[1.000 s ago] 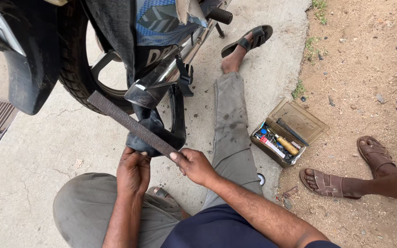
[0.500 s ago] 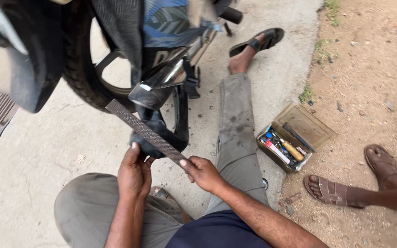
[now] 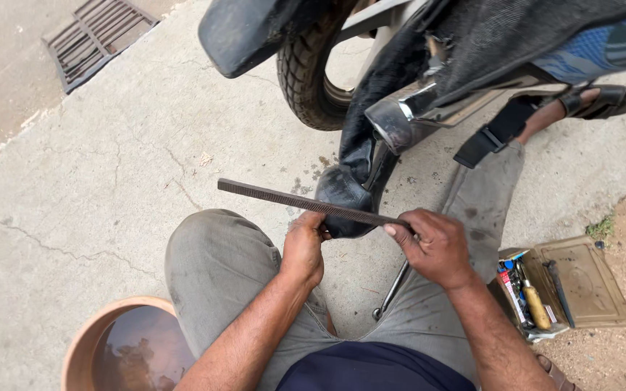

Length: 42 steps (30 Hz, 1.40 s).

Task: The person uses a metal file to roughen the surface of a black rubber inner tube while sitting on the ground next to a motorcycle.

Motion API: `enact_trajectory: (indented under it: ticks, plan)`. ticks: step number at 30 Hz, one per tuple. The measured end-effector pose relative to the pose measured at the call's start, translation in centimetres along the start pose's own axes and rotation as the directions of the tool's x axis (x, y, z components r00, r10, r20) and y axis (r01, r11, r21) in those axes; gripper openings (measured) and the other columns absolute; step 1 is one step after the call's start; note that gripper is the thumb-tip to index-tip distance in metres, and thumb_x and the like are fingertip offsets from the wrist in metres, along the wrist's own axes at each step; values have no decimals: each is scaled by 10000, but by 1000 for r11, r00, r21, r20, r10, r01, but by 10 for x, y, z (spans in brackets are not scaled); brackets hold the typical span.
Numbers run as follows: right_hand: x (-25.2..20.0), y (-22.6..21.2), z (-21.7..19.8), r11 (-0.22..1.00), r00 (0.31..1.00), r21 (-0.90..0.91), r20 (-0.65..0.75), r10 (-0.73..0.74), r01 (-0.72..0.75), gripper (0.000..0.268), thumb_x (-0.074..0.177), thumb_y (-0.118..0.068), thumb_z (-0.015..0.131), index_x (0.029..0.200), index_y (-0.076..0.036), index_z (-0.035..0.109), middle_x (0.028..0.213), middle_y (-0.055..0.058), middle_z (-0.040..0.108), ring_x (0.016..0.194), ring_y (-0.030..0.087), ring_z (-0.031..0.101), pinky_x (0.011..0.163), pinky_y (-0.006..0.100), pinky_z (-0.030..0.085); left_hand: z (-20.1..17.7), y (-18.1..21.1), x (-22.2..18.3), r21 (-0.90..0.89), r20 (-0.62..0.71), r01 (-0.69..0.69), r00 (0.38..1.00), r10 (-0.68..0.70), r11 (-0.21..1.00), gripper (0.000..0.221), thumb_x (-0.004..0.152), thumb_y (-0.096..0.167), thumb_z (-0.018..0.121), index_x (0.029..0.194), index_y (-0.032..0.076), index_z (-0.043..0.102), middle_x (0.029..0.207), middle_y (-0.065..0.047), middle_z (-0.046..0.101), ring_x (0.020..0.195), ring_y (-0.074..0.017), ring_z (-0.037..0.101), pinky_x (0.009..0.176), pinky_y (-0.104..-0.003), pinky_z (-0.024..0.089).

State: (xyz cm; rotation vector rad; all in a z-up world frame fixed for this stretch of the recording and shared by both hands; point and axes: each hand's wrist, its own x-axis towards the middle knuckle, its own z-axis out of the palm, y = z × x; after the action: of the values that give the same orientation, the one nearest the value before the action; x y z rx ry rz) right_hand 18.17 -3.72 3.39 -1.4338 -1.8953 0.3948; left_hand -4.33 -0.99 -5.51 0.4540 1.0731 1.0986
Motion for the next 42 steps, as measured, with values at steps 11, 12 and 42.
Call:
enact_trajectory:
  ticks: [11,12,42]
  plan:
    - [-21,47,0,827,846,180,67,529,-532,277,1008,-313,677,861,-78,680,662,-18,637,588,58,569,551,235,444,17,42,-14,-97,31,74,997,-72,993,258,1006,279,577,885,81,689,810,23,598,771,-105,483,736,-283,397]
    - [-36,48,-2,793,828,243,112,549,-558,292,1010,-312,662,839,-76,669,660,-16,632,579,58,555,542,233,435,19,42,-15,-103,43,76,997,-72,992,266,1009,284,577,890,76,693,814,19,602,772,-107,483,738,-285,397]
    - [-52,-2,46,445,699,620,246,672,-646,352,1042,-339,584,830,-58,585,643,1,568,502,58,424,467,238,339,55,20,-15,-23,247,-4,969,9,1000,172,866,-97,627,992,11,672,904,-39,677,837,-113,599,841,-277,482]
